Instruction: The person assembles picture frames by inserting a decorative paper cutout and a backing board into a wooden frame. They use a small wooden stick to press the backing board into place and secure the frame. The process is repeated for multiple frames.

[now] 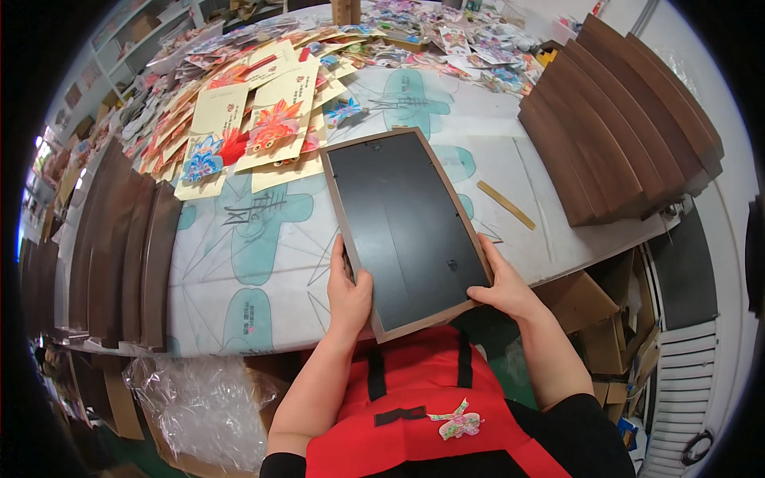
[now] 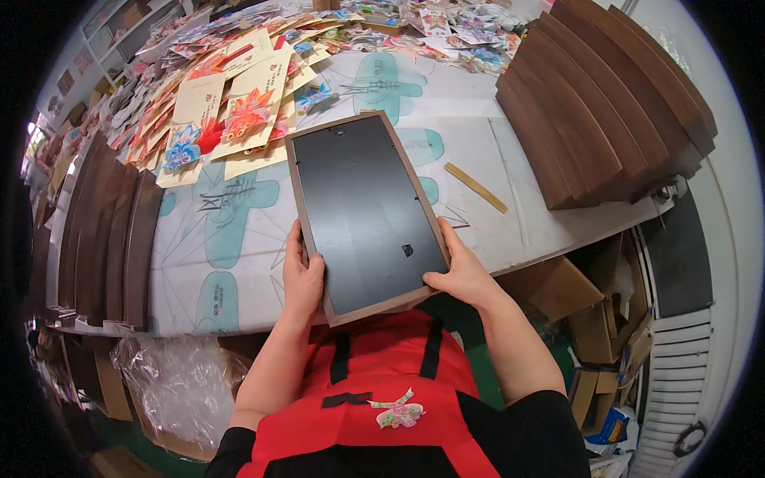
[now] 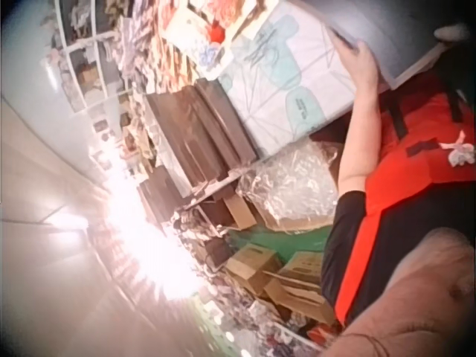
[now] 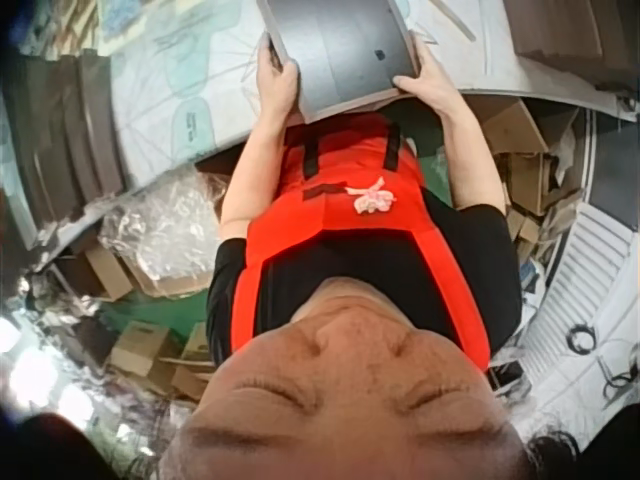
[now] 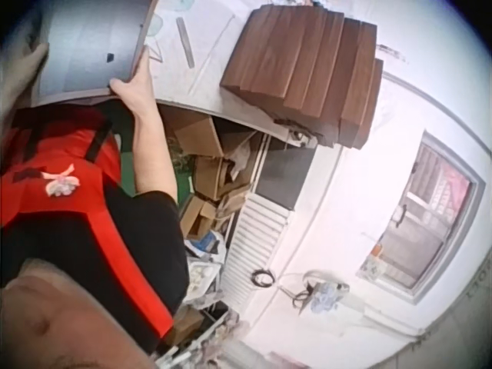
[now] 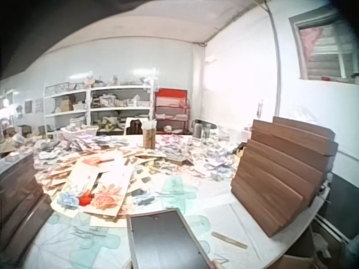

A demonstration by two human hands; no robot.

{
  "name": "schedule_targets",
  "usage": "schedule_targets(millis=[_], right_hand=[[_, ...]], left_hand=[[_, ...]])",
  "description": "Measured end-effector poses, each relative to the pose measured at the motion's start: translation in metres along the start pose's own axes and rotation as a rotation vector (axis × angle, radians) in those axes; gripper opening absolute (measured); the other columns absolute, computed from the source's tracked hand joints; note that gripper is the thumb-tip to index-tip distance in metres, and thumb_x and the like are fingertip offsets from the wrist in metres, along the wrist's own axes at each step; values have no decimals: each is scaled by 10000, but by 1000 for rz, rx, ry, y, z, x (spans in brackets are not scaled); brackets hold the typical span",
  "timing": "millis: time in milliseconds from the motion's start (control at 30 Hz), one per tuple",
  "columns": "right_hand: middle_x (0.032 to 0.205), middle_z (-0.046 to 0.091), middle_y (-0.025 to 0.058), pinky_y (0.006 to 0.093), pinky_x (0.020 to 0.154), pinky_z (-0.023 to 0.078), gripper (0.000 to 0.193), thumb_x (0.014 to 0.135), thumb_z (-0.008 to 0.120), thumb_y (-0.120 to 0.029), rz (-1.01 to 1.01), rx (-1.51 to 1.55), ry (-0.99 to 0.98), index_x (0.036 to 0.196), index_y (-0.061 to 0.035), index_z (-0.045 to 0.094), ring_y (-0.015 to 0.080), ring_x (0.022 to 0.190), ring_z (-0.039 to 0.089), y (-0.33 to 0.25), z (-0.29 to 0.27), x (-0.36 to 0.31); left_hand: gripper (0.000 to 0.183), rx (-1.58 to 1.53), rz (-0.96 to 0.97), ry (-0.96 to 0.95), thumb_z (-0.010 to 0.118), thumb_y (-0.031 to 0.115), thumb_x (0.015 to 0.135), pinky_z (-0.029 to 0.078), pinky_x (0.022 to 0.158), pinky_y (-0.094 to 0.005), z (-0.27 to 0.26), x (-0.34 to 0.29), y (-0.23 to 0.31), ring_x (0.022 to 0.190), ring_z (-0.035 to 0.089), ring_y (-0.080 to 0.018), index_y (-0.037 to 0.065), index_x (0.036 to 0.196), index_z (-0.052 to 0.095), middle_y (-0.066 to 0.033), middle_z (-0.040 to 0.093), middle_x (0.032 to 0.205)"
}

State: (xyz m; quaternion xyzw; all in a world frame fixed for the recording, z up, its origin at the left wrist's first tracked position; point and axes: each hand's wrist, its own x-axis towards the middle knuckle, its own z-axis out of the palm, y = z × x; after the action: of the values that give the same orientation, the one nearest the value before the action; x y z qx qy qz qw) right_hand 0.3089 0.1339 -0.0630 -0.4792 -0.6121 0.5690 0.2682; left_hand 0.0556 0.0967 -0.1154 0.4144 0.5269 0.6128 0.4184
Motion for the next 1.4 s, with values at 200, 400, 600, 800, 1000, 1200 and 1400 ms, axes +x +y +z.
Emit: schedule_targets(millis=[200, 400, 600, 800, 1000, 1200, 1400], right_hand=[[1485, 236, 172, 282, 1108, 170, 987, 654, 654, -42, -2, 49, -42, 1464, 33, 94, 215, 1386, 211, 2, -1, 0], [1470, 257, 182, 293, 1108, 183, 996, 664, 652, -64, -36, -186, -65, 1464, 33, 66, 242, 1378, 235, -4, -2, -3], [1389, 384, 202, 360, 1072, 299, 868, 693, 676, -82, 32, -154, -49, 1419, 46, 218, 293, 1310, 368, -10, -11, 13], [1337, 463, 233, 313, 1001, 379, 556, 827, 529, -10, -60, 207, 212, 1347, 100, 366, 259, 1243, 462, 12, -17, 90], [1135, 612, 169, 271, 863, 458, 431, 830, 516, 3, -45, 220, 245, 1252, 91, 507, 179, 1000, 593, 3, -6, 92], [1102, 623, 151, 270, 855, 457, 417, 831, 536, 2, -61, 177, 292, 1240, 81, 523, 170, 982, 594, 7, -1, 93], [1075, 616, 129, 280, 841, 455, 378, 833, 545, -30, -104, 59, 282, 1197, 71, 527, 168, 965, 589, 18, -2, 94]], left_hand=[[729, 0, 44, 41, 408, -89, 733, 284, 1063, -306, 7, -4, 5, 1289, 385, -267, -71, 1426, 182, -221, 355, 1395], [692, -182, -114, 135, 419, -111, 707, 305, 1045, -312, 15, -1, 19, 1251, 415, -261, -57, 1378, 259, -218, 407, 1326], [659, -2, -44, 136, 440, -81, 707, 342, 1010, -314, 9, 3, 6, 1178, 459, -249, -47, 1348, 296, -199, 444, 1262], [648, 10, 9, 102, 447, -46, 710, 349, 1009, -330, 6, 5, -4, 1183, 459, -278, -60, 1343, 312, -207, 445, 1266], [656, 97, 83, 126, 453, -36, 711, 325, 1030, -336, 5, 3, -9, 1210, 435, -292, -61, 1350, 305, -215, 429, 1284], [669, 93, 51, 112, 448, -40, 705, 303, 1043, -332, 6, 0, -2, 1229, 413, -300, -60, 1356, 297, -215, 408, 1305], [674, 93, 68, 119, 446, -46, 701, 301, 1045, -333, 8, -1, -5, 1235, 408, -303, -63, 1358, 293, -216, 399, 1313]])
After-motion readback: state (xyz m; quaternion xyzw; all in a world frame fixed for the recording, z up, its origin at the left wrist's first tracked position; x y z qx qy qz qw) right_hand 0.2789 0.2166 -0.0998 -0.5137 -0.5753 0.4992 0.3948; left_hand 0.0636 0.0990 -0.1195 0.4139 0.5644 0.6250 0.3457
